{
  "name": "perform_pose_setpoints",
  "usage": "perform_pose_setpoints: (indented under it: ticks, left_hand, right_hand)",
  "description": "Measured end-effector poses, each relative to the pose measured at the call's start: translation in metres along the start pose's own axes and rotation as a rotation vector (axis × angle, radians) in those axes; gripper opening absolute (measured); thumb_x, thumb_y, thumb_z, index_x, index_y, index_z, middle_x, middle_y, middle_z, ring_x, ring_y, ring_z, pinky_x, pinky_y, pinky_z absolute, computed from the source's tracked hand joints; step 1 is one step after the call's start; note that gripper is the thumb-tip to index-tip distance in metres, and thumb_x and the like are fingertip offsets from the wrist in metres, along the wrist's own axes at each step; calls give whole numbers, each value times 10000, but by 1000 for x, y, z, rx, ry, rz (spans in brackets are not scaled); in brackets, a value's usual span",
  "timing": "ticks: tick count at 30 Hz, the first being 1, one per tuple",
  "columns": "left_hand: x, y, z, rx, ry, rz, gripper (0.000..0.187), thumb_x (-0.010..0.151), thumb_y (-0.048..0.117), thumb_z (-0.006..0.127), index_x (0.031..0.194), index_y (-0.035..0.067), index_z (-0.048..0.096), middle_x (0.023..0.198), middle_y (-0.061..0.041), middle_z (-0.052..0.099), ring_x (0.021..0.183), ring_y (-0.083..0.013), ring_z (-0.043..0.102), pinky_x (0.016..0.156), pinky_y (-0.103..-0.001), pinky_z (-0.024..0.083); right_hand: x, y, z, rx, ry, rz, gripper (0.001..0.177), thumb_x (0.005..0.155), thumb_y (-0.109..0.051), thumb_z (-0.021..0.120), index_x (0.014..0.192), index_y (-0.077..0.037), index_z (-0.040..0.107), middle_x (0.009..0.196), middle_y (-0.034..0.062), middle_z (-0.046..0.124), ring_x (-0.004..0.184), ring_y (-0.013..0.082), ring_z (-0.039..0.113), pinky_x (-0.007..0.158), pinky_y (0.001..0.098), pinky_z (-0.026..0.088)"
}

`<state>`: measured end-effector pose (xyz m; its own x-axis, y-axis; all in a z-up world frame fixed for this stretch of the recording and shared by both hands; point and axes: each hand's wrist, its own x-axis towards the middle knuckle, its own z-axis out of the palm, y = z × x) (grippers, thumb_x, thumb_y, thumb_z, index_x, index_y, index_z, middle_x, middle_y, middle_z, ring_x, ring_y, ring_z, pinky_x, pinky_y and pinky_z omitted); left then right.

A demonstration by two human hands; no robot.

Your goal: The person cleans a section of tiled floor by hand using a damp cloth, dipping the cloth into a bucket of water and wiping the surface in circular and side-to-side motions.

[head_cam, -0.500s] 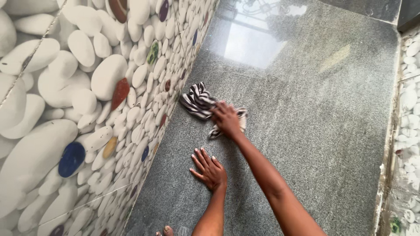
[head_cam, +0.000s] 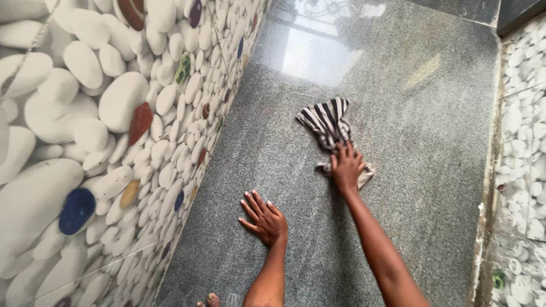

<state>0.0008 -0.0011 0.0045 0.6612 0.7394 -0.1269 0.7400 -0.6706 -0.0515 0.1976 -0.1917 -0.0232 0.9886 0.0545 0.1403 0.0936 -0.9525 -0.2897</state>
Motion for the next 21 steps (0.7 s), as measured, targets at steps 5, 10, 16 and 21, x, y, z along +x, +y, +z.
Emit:
perform_pose_setpoints:
  ticks: [5,10,16,21]
  left_hand:
    - [0,-1,-1,14,-12,-2,638,1016,368,256,1630,209,188,1720,-4,86,1575,-240,75,1208,-625,10]
    - [0,0,0,5,18,4,626,1027,364,247,1632,211,194,1724,-6,85,1578,-243,83,1214,-627,12]
    - [-1,-1,3,63,2,11,632,1025,365,237,1635,202,203,1725,-13,90,1577,-244,99,1207,-626,30]
    - [-1,0,2,-43,48,11,628,1026,351,249,1633,196,205,1728,-17,107,1585,-248,114,1218,-629,59]
  right_hand:
    - [-78,-34,9,230,-46,-82,327,1023,-174,555,1338,-140,638,1455,163,587,1270,343,490,1058,493,437]
    - [-67,-71,-37,1119,-407,635,385,1107,-244,501,1419,-35,585,1124,443,570,750,471,521,569,468,383]
    - [-15,-60,-90,2179,-377,679,428,1054,-270,448,1363,18,517,1171,211,650,920,272,729,715,374,661]
    - [-66,2,-64,1515,-17,819,364,1024,-328,495,1298,-120,612,1281,95,634,1073,190,631,847,366,570]
